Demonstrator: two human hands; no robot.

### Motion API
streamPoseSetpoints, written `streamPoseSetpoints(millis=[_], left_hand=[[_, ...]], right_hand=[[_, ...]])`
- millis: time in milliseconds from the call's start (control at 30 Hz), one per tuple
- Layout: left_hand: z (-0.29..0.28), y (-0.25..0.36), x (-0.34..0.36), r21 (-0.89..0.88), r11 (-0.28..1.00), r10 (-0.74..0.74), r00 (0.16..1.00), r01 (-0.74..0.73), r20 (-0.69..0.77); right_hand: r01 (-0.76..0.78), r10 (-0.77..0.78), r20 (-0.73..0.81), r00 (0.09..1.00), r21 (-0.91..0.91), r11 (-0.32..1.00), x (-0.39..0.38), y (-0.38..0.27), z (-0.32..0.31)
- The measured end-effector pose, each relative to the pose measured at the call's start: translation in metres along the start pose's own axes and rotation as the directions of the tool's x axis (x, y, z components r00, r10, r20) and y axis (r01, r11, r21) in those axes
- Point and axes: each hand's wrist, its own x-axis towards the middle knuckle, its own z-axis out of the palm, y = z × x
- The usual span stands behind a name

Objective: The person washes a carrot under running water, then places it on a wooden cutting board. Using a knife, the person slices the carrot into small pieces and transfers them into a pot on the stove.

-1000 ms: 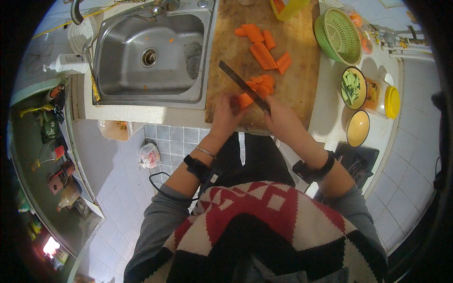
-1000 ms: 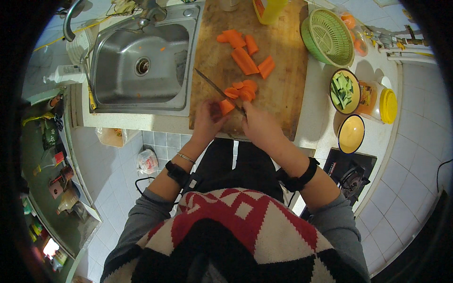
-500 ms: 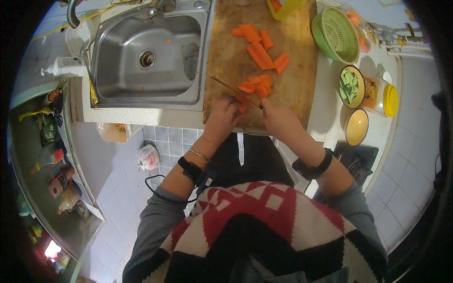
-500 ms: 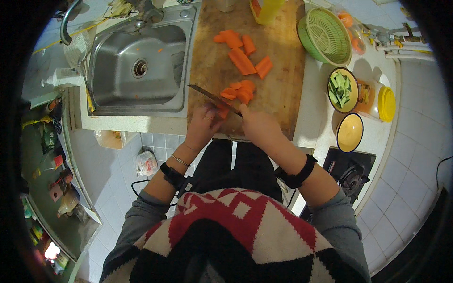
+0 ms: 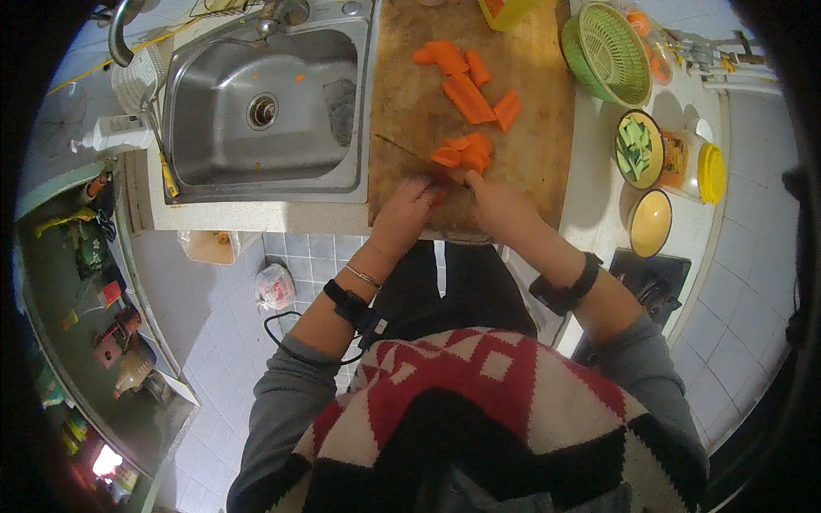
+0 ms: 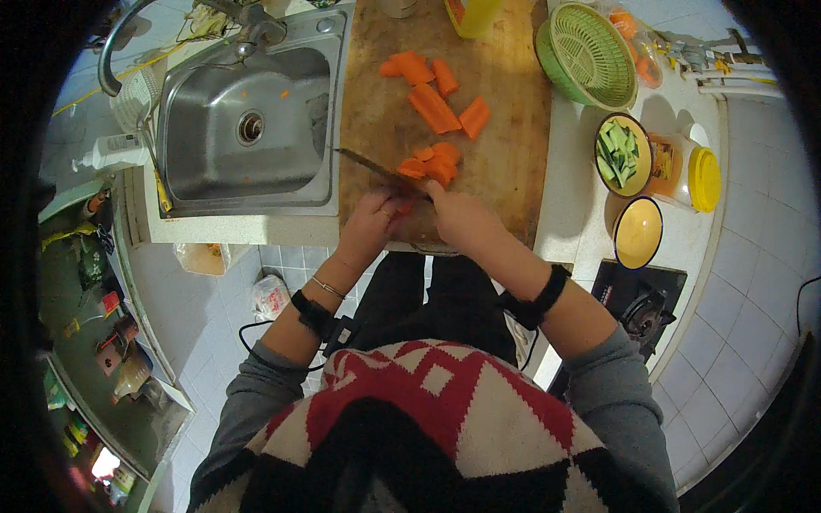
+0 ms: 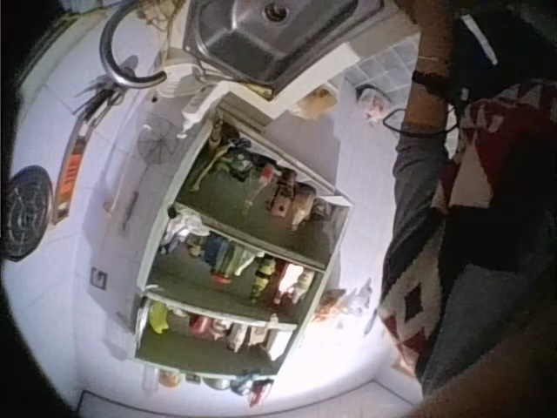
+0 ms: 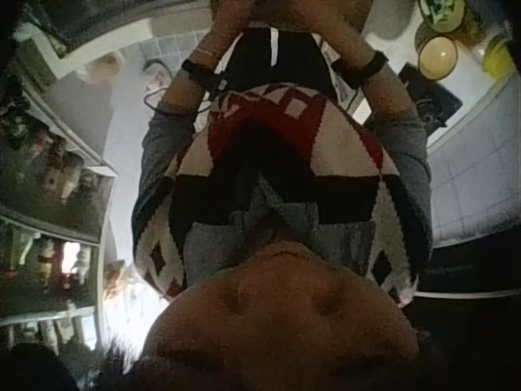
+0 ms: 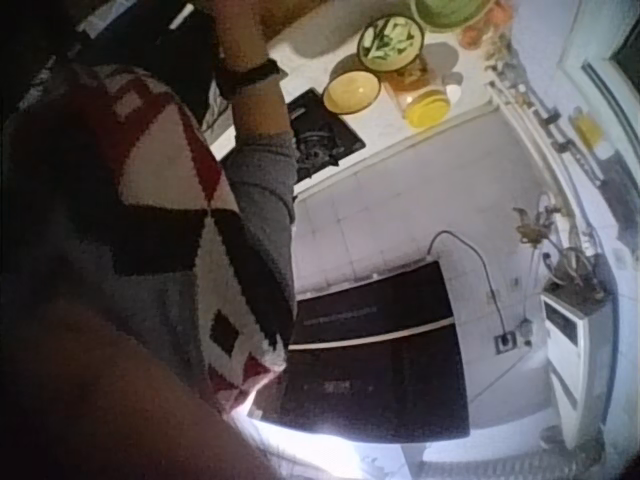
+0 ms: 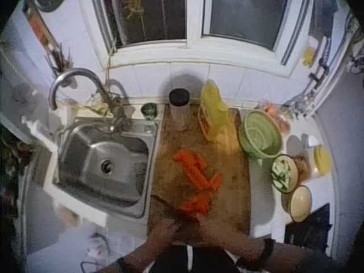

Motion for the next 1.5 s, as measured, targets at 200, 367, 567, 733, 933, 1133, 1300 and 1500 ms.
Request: streamPoseSetpoints(millis=[200,367,567,733,933,1133,1300,1500], left_hand=[[0.004,-0.002,-0.001,-0.005,1.0,-0.02,1.0,0.02,-0.002],[0.003,-0.004,0.0,-0.017,1.0,-0.018,1.0,0.018,0.008],[0.004,-0.003,-0.001,-0.042,0.999,-0.012,1.0,0.011,-0.022],[0.004,-0.002,0.0,-0.068,0.998,-0.005,0.999,0.002,-0.048],[-0.001,-0.002,0.004,-0.047,0.999,0.022,0.999,-0.023,-0.03],[0.006,-0.005,-0.004,-0.083,0.997,0.007,0.998,-0.012,-0.062],[0.008,-0.008,-0.005,-0.098,0.995,-0.029,0.999,0.025,-0.038],[0.005,-0.006,-0.001,-0.084,0.996,0.018,0.995,-0.026,-0.096]], right_hand=[[0.012,-0.011,0.041,0.999,-0.044,0.999,-0.008,0.0,-0.007],[-0.003,0.003,0.03,1.0,0.001,1.0,0.006,-0.006,-0.001],[0.037,-0.037,-0.014,0.999,-0.012,0.999,0.009,-0.003,0.002],[0.045,-0.047,-0.051,0.998,-0.033,0.998,-0.004,-0.004,0.001],[-0.053,0.052,0.029,0.998,0.039,0.998,0.01,-0.007,0.003],[0.037,-0.037,0.002,0.999,0.056,0.998,-0.001,-0.005,-0.003],[-0.023,0.022,0.013,1.0,0.053,0.998,0.003,-0.009,0.002],[-0.026,0.026,0.0,1.0,0.061,0.998,0.014,-0.01,0.005]])
